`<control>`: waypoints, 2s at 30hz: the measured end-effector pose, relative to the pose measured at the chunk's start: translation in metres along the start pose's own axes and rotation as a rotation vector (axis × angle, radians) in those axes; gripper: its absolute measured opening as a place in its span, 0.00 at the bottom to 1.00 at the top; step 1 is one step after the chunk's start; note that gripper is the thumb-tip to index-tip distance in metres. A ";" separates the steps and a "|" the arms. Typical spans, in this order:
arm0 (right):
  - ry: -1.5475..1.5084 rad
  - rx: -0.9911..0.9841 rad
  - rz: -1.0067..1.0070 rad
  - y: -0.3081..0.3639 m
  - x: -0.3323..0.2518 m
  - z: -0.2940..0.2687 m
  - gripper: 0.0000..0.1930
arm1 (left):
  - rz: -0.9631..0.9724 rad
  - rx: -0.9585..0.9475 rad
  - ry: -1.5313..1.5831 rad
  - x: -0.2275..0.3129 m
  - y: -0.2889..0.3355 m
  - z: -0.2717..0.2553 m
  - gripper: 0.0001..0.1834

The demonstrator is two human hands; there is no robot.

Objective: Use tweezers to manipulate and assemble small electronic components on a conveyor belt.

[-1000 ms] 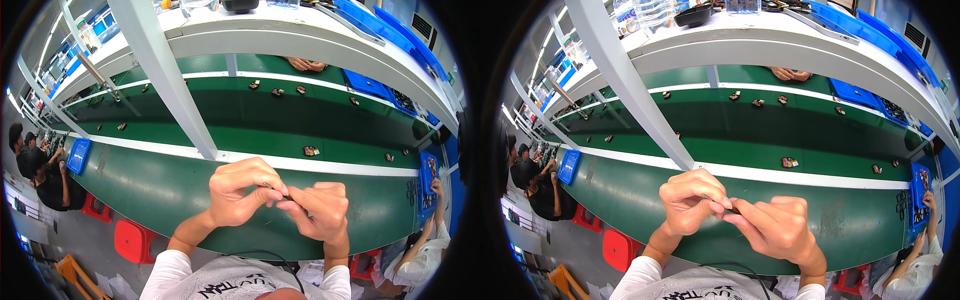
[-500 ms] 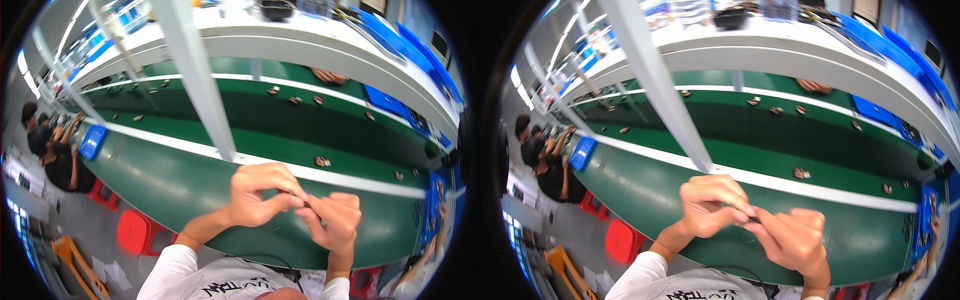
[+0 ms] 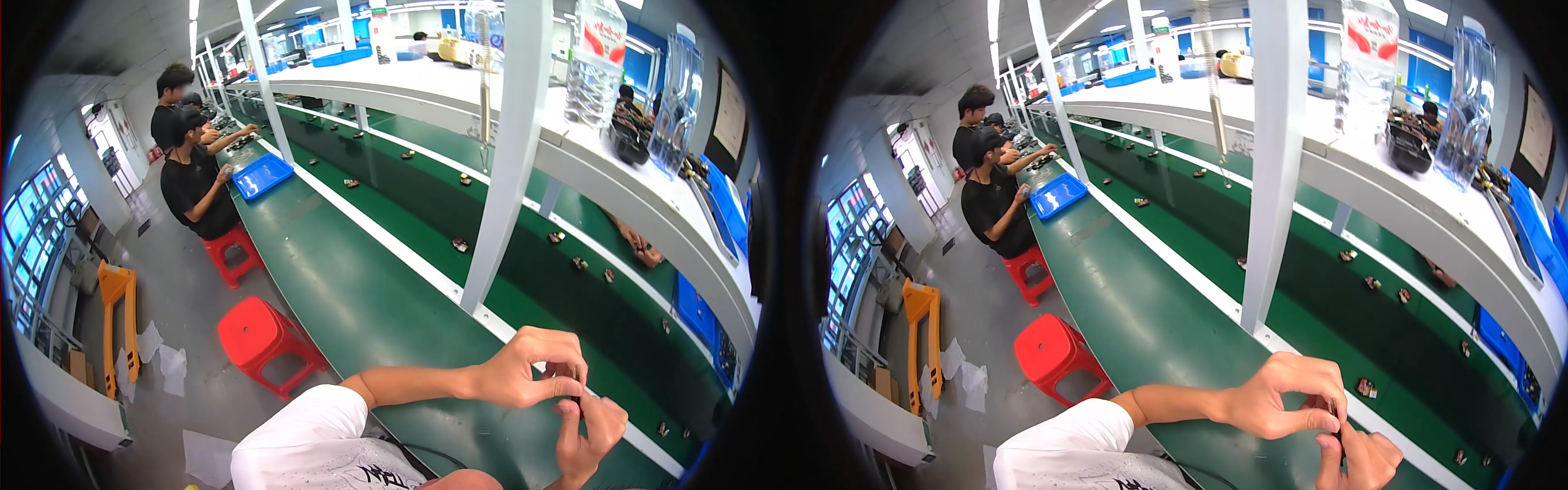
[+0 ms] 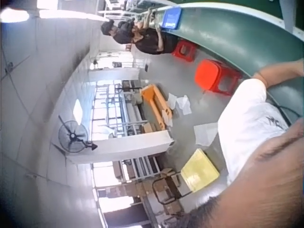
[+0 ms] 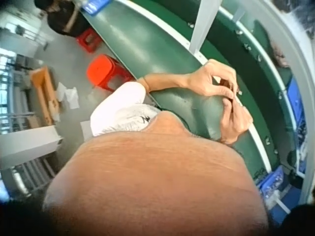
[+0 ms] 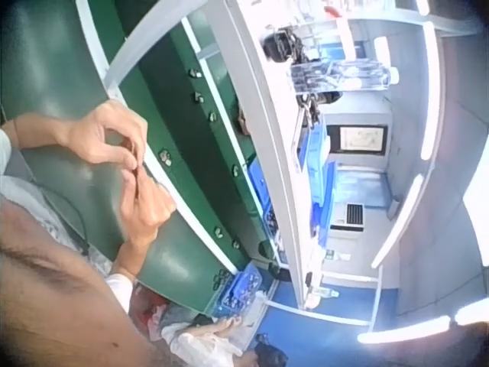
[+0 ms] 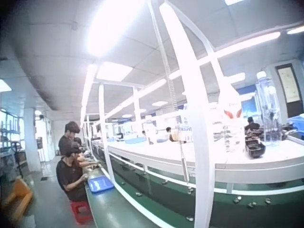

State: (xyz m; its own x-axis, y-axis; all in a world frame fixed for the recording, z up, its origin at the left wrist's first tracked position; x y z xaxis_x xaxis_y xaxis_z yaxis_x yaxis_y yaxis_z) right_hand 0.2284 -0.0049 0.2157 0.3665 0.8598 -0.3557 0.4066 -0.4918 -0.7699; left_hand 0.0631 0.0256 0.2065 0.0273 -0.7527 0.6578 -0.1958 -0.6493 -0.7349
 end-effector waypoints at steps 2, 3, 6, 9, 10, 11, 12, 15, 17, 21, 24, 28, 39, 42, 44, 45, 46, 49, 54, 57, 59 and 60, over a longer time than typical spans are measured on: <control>-0.017 0.000 0.064 0.002 0.003 -0.003 0.08 | 0.004 -0.012 0.006 -0.001 0.000 0.003 0.05; -0.020 -0.005 0.058 0.001 0.003 -0.004 0.08 | -0.020 -0.031 0.028 -0.003 0.000 0.004 0.05; -0.072 -0.008 0.090 0.001 0.006 -0.001 0.09 | -0.057 -0.048 0.053 -0.006 0.002 0.003 0.07; -0.042 0.021 0.030 -0.005 0.000 -0.002 0.08 | -0.092 -0.050 0.098 -0.006 0.002 0.002 0.07; -0.032 0.033 0.025 -0.005 -0.003 -0.014 0.08 | -0.120 -0.090 0.121 -0.005 -0.001 0.007 0.07; -0.018 -0.147 0.245 -0.002 0.003 -0.022 0.19 | -0.149 -0.131 0.144 -0.004 -0.004 0.013 0.06; -0.006 -0.339 0.467 0.003 0.011 -0.017 0.32 | -0.142 -0.132 0.147 -0.005 -0.004 0.010 0.06; -0.002 -0.329 0.430 -0.005 0.000 -0.013 0.32 | -0.089 -0.131 0.102 -0.003 -0.003 0.005 0.06; -0.080 -0.175 0.244 -0.009 0.001 -0.002 0.18 | -0.029 -0.080 0.018 0.003 0.000 -0.003 0.04; -0.117 0.017 0.055 -0.009 -0.008 -0.005 0.08 | 0.126 -0.057 -0.082 0.013 0.002 -0.006 0.02; -0.127 0.041 0.036 -0.008 -0.005 -0.007 0.09 | 0.173 -0.034 -0.088 0.019 0.002 -0.002 0.02; -0.139 0.021 -0.011 -0.008 -0.006 -0.009 0.08 | 0.181 -0.041 -0.082 0.022 0.001 -0.001 0.04; -0.068 0.098 -0.019 -0.012 -0.011 -0.018 0.10 | 0.034 -0.097 -0.110 0.014 -0.003 -0.002 0.06; -0.057 0.125 -0.022 -0.012 -0.013 -0.017 0.11 | 0.040 -0.090 -0.155 0.011 0.000 -0.005 0.05; -0.049 0.102 -0.032 -0.010 -0.010 -0.016 0.11 | 0.043 -0.095 -0.146 0.012 0.001 -0.007 0.04; -0.042 0.108 -0.026 -0.010 -0.008 -0.019 0.11 | 0.045 -0.104 -0.139 0.011 0.002 -0.006 0.04; -0.014 0.094 -0.035 -0.010 -0.007 -0.020 0.10 | 0.030 -0.122 -0.131 0.009 0.003 -0.005 0.04; 0.019 0.111 -0.043 -0.010 -0.006 -0.019 0.10 | -0.061 -0.161 -0.101 0.012 0.002 -0.003 0.04; -0.031 0.097 -0.094 -0.010 0.000 -0.019 0.13 | -0.222 -0.096 -0.052 0.007 0.002 -0.004 0.07; -0.078 0.151 -0.089 -0.012 -0.003 -0.024 0.13 | -0.242 -0.012 -0.036 0.003 0.003 -0.009 0.06; -0.057 0.185 -0.082 -0.007 0.002 -0.026 0.13 | -0.187 -0.025 -0.046 0.002 0.000 -0.004 0.06; -0.076 0.195 -0.100 -0.004 0.003 -0.028 0.13 | -0.173 -0.027 -0.056 0.004 0.000 -0.002 0.06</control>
State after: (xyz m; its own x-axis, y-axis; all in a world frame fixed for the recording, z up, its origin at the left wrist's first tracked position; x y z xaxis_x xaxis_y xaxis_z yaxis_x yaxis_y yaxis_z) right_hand 0.2508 -0.0045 0.2326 0.2651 0.9145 -0.3056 0.2653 -0.3739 -0.8887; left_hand 0.0609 0.0228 0.2093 0.1170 -0.6351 0.7635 -0.2101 -0.7672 -0.6060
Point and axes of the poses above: each hand's wrist, its own y-axis away from the middle knuckle, its own z-axis out of the palm, x = y × z, the point moved 5 cm from there along -y, towards the middle knuckle, and after that the axes turned 12 degrees about -y, right-handed, at the moved point
